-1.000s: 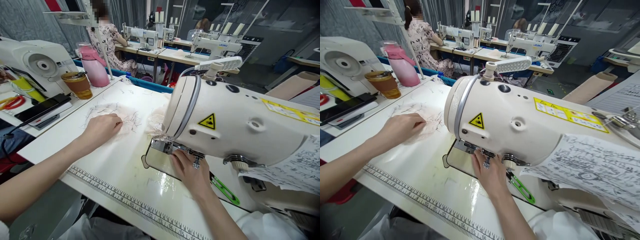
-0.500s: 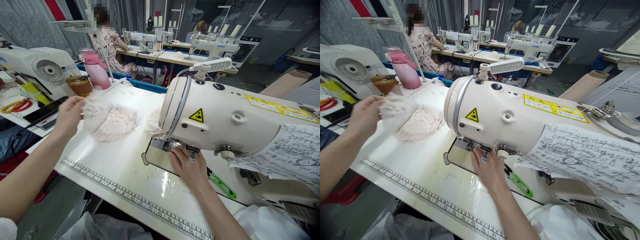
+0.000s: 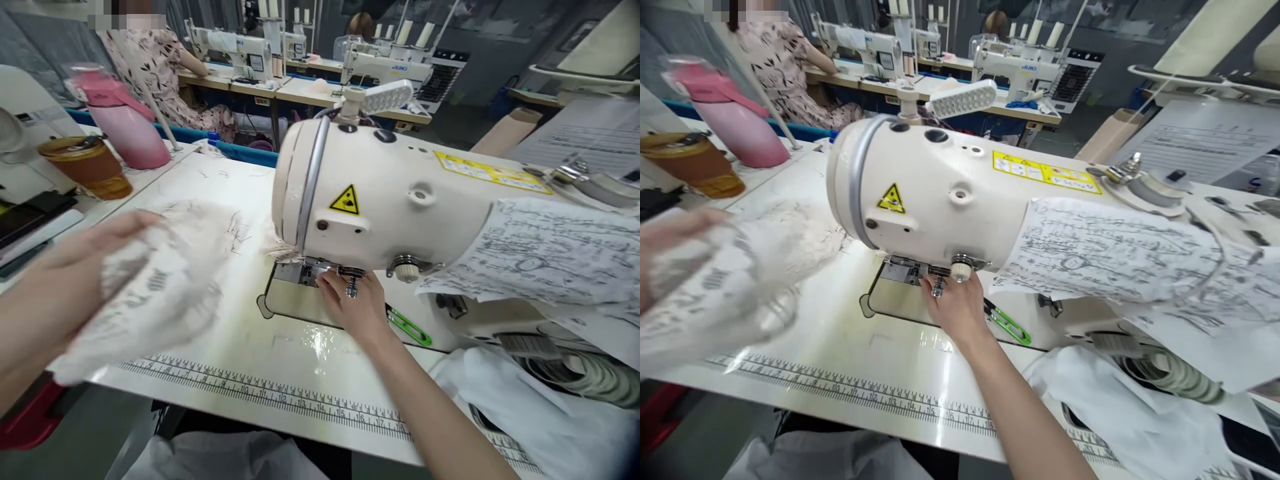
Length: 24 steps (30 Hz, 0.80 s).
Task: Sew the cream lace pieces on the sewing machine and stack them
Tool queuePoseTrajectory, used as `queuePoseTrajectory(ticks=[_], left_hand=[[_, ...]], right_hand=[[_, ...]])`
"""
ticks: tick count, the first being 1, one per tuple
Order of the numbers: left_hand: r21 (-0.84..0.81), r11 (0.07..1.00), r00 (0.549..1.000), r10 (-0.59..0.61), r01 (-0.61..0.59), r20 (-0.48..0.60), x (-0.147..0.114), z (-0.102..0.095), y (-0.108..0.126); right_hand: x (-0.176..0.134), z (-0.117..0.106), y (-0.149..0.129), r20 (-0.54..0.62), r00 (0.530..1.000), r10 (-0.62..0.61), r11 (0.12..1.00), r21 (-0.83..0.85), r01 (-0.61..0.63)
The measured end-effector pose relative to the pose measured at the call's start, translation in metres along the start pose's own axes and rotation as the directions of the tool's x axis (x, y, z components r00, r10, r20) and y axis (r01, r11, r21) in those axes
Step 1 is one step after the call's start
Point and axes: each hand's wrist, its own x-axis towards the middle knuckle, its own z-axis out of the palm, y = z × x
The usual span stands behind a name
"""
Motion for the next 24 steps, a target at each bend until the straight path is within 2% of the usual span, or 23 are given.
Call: queuePoseTrajectory(ticks=[1, 2, 3, 4, 5, 6, 7, 8, 9, 11, 12, 13, 16, 18, 20, 22, 24], left_hand=[[-0.171, 0.984, 0.991, -0.022, 0.045, 0.134, 0.005, 0.015, 0.008], [-0.269, 0.957, 0.945, -0.017, 0.11, 0.326, 0.01, 0.031, 0.015], [-0.285, 0.953, 0.892, 0.035, 0.107, 0.45, 0.017, 0.046, 0.02], [-0.253, 0.967, 0.861, 0.095, 0.04, 0.499, 0.023, 0.059, 0.025], [-0.186, 0.981, 0.867, 0.138, -0.054, 0.479, 0.027, 0.071, 0.028], [-0.069, 0.984, 0.892, 0.176, -0.162, 0.417, 0.03, 0.081, 0.031], [0.034, 0.96, 0.906, 0.252, -0.279, 0.34, 0.031, 0.088, 0.034], [0.109, 0.913, 0.894, 0.352, -0.394, 0.277, 0.029, 0.094, 0.037], [0.149, 0.849, 0.851, 0.465, -0.507, 0.242, 0.026, 0.099, 0.04], [0.134, 0.699, 0.707, 0.666, -0.703, 0.237, 0.014, 0.107, 0.048], [0.142, 0.637, 0.65, 0.718, -0.758, 0.249, 0.007, 0.111, 0.05], [0.166, 0.599, 0.62, 0.742, -0.784, 0.253, 0.0, 0.116, 0.052], [0.221, 0.541, 0.584, 0.756, -0.812, 0.295, -0.014, 0.131, 0.05], [0.207, 0.505, 0.546, 0.774, -0.838, 0.322, -0.017, 0.137, 0.043], [0.18, 0.474, 0.507, 0.794, -0.862, 0.335, -0.016, 0.14, 0.036], [0.173, 0.471, 0.501, 0.798, -0.865, 0.336, -0.014, 0.139, 0.03], [0.176, 0.486, 0.516, 0.795, -0.856, 0.32, -0.01, 0.139, 0.027]], right_hand=[[0.0, 0.0, 0.001, 0.013, 1.0, 0.009, 1.0, 0.005, -0.009], [0.0, 0.0, 0.001, 0.028, 0.999, 0.02, 1.0, 0.004, -0.02], [-0.001, 0.0, 0.002, 0.044, 0.999, 0.033, 0.999, -0.003, -0.032], [-0.001, 0.0, 0.002, 0.059, 0.997, 0.047, 0.999, -0.016, -0.046], [-0.002, 0.0, 0.003, 0.073, 0.995, 0.061, 0.998, -0.031, -0.059], [-0.003, 0.0, 0.003, 0.085, 0.994, 0.072, 0.997, -0.045, -0.068], [-0.003, 0.0, 0.003, 0.096, 0.992, 0.079, 0.996, -0.053, -0.074], [-0.004, 0.0, 0.004, 0.106, 0.991, 0.08, 0.996, -0.054, -0.075], [-0.004, -0.001, 0.003, 0.116, 0.99, 0.075, 0.996, -0.048, -0.07], [-0.005, -0.002, 0.002, 0.129, 0.991, 0.047, 0.999, -0.015, -0.045], [-0.005, -0.003, 0.001, 0.132, 0.991, 0.027, 1.0, 0.003, -0.028], [-0.006, -0.004, -0.001, 0.134, 0.991, 0.003, 1.0, 0.018, -0.006], [-0.006, -0.008, -0.008, 0.17, 0.984, -0.053, 0.998, 0.027, 0.049], [-0.006, -0.011, -0.013, 0.259, 0.965, -0.047, 0.999, 0.01, 0.046], [-0.005, -0.013, -0.016, 0.376, 0.927, -0.008, 1.0, -0.012, 0.013], [-0.006, -0.014, -0.017, 0.463, 0.886, 0.026, 1.0, -0.025, -0.016], [-0.009, -0.013, -0.017, 0.494, 0.868, 0.057, 0.998, -0.038, -0.044]])
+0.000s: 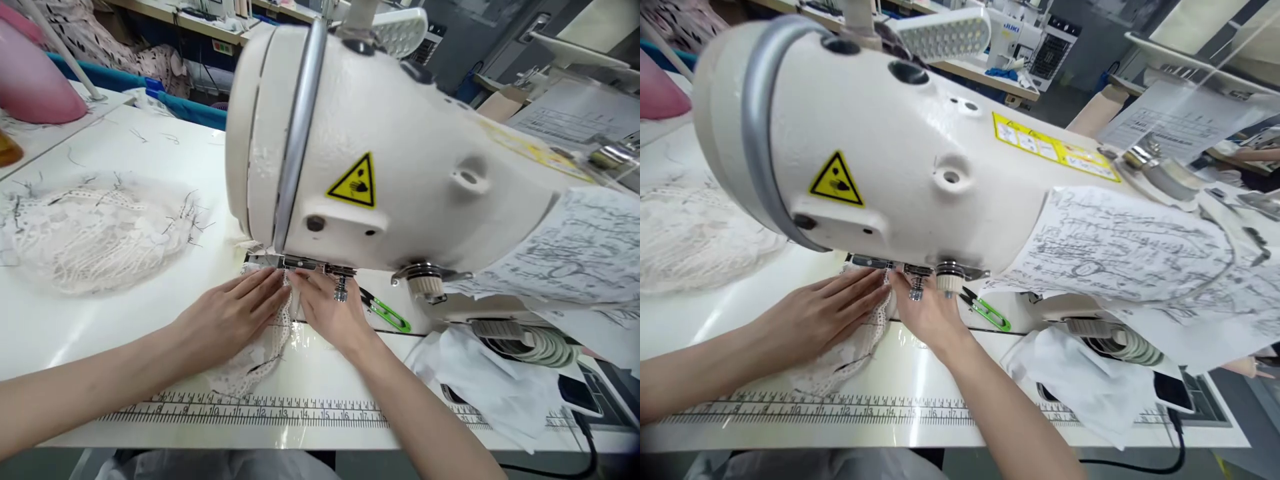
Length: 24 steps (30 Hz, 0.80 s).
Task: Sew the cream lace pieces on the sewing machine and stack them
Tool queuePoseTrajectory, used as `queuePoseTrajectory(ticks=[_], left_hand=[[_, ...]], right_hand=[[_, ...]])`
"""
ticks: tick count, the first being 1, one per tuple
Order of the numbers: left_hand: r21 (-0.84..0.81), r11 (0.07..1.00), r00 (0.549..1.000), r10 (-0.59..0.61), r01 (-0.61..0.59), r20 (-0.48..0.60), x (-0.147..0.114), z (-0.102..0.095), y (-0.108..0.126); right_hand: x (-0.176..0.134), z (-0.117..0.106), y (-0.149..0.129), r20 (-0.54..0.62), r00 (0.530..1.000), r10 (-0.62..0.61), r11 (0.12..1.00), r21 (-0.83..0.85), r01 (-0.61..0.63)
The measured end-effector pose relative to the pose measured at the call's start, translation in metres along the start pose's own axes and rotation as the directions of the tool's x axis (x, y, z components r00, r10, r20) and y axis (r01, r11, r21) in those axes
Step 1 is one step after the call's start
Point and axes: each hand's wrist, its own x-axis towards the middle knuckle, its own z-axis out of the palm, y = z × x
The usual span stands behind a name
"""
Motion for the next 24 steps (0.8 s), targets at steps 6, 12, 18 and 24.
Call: queuePoseTrajectory(ticks=[6, 12, 18, 24], left_hand=[[-0.098, 0.993, 0.996, -0.064, 0.059, -0.055, 0.006, 0.005, -0.009], [-0.116, 0.988, 0.993, -0.104, 0.097, -0.049, 0.008, 0.006, -0.01], [-0.104, 0.988, 0.99, -0.12, 0.112, -0.08, 0.009, 0.006, -0.008], [-0.084, 0.992, 0.99, -0.105, 0.098, -0.094, 0.009, 0.005, -0.009]], right_hand=[[-0.01, 0.02, 0.001, -0.082, 0.995, 0.064, 0.995, -0.068, -0.069], [-0.005, 0.019, -0.001, -0.228, 0.974, -0.008, 0.985, -0.17, -0.032], [-0.006, 0.017, -0.002, -0.242, 0.97, -0.025, 0.987, -0.162, -0.015], [-0.007, 0.018, -0.002, -0.201, 0.98, -0.014, 0.983, -0.18, -0.023]])
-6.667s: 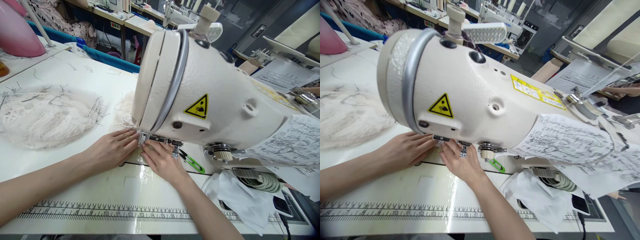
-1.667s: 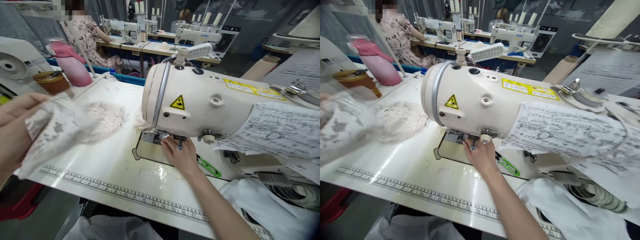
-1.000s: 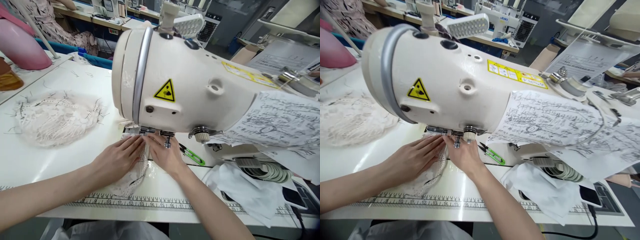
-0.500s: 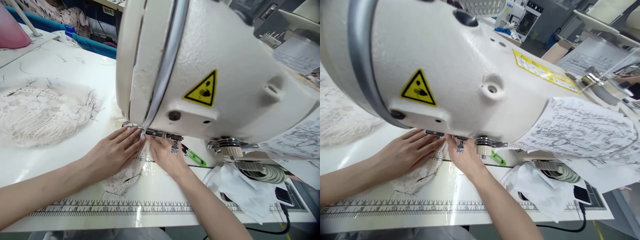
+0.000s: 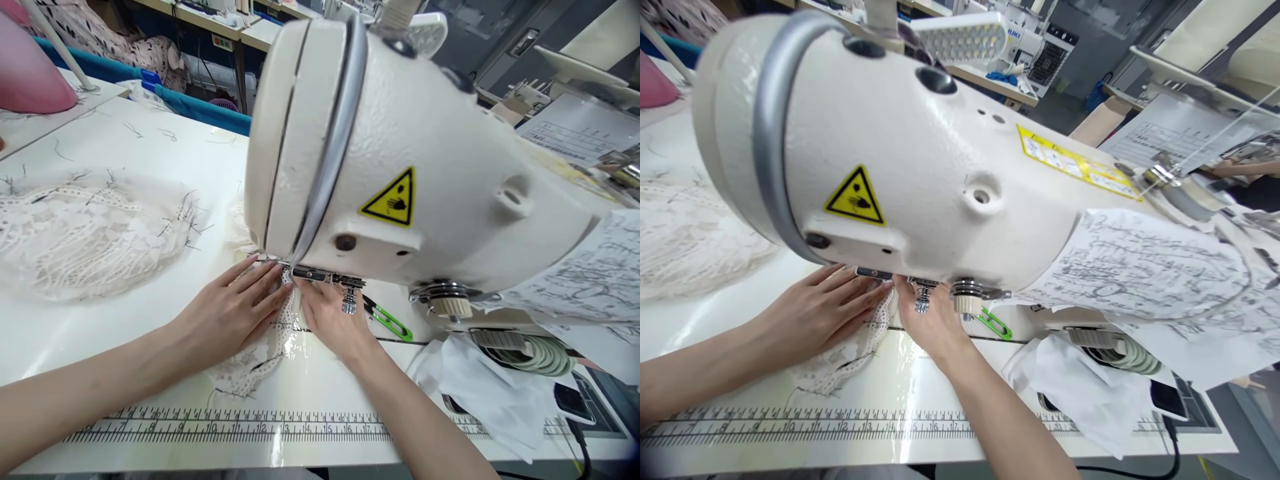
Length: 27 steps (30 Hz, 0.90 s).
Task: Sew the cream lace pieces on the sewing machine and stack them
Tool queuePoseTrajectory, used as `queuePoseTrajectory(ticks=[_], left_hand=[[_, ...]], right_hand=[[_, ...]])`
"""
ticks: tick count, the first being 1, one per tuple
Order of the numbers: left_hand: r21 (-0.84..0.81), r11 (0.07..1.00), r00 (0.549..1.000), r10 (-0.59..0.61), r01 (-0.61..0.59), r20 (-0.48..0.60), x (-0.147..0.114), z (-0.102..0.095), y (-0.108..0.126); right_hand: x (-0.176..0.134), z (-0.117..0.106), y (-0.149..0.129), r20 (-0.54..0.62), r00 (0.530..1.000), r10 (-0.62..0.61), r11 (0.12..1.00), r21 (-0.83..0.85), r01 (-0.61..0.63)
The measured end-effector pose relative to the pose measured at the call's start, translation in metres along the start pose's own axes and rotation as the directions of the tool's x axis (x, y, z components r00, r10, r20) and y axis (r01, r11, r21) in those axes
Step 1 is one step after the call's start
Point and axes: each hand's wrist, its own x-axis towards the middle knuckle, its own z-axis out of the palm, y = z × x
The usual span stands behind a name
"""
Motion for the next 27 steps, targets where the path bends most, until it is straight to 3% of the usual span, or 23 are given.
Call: queuePoseTrajectory(ticks=[8, 15, 20, 27], left_hand=[[0.033, 0.999, 1.0, 0.003, -0.003, -0.003, 0.001, -0.003, -0.001], [0.021, 1.0, 1.0, 0.001, -0.001, -0.01, 0.002, -0.003, -0.001], [-0.022, 1.0, 0.999, -0.017, 0.016, -0.028, 0.001, -0.002, 0.0], [-0.039, 0.999, 0.999, -0.035, 0.035, -0.016, 0.0, -0.001, 0.001]], right_hand=[[0.0, 0.001, 0.0, 0.057, 0.998, 0.028, 0.999, 0.036, -0.03], [0.005, -0.001, 0.004, -0.049, 0.999, -0.021, 1.0, 0.021, 0.022], [0.011, -0.005, 0.003, 0.025, 0.998, 0.053, 0.998, 0.02, -0.054], [0.012, -0.008, 0.007, 0.102, 0.995, 0.01, 0.998, 0.062, -0.017]])
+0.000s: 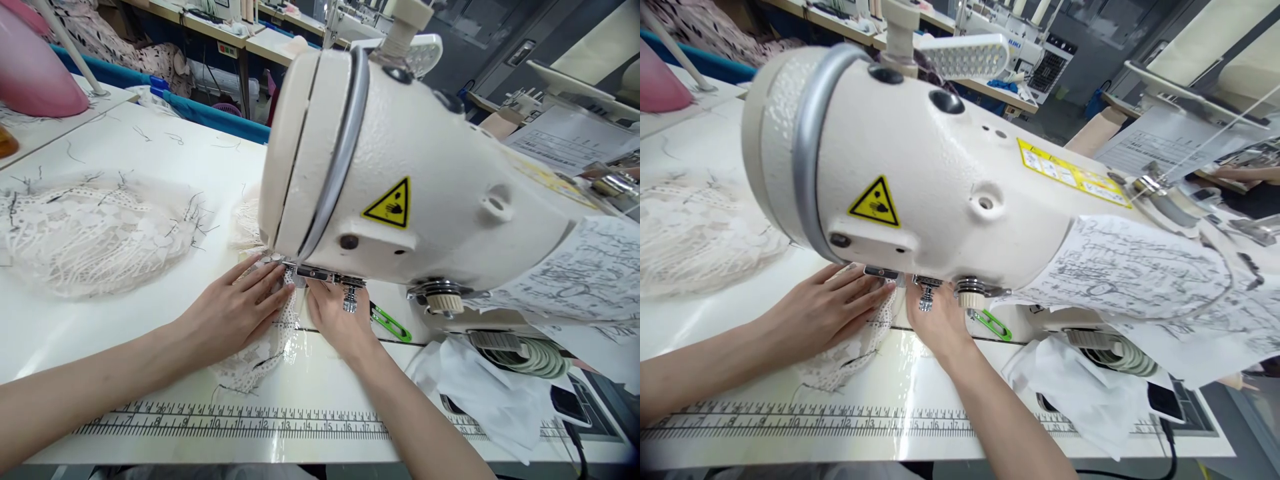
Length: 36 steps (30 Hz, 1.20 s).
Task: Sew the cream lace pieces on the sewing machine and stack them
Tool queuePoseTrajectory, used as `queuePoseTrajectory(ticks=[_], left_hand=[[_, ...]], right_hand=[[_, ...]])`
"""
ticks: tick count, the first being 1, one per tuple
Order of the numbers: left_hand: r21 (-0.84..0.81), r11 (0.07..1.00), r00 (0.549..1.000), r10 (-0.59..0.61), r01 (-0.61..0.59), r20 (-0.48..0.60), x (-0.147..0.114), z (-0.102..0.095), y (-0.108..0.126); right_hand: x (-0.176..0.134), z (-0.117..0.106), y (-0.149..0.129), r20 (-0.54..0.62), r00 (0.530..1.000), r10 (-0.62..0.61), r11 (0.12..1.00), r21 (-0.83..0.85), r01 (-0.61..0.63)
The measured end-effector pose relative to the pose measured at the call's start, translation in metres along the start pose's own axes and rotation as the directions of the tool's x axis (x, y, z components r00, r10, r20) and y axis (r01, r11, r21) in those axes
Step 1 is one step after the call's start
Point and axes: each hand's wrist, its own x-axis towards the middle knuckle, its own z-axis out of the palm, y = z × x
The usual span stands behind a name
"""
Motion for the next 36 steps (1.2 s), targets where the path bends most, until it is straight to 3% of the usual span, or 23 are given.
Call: queuePoseTrajectory(ticks=[11, 19, 30, 33, 36], left_hand=[[0.061, 0.998, 0.999, 0.027, -0.028, 0.017, 0.001, -0.001, -0.001], [0.012, 1.0, 1.0, -0.003, 0.003, 0.013, 0.003, 0.0, 0.0], [0.014, 0.999, 0.999, -0.035, 0.035, 0.001, 0.005, 0.004, 0.001], [0.032, 0.999, 1.0, -0.007, 0.008, -0.022, 0.005, -0.002, 0.002], [-0.034, 0.993, 0.989, 0.11, -0.114, -0.103, 0.001, -0.016, 0.006]], right_hand=[[-0.004, -0.004, -0.004, 0.026, 0.999, 0.034, 0.998, 0.05, -0.036], [-0.002, -0.011, -0.003, -0.015, 1.0, 0.003, 0.998, 0.058, -0.002], [-0.004, -0.005, 0.001, -0.05, 0.999, 0.003, 0.999, 0.038, -0.001], [-0.005, -0.005, 0.002, -0.107, 0.994, -0.033, 0.999, 0.038, 0.037], [-0.006, -0.007, 0.003, -0.167, 0.979, -0.117, 0.991, 0.043, 0.126]])
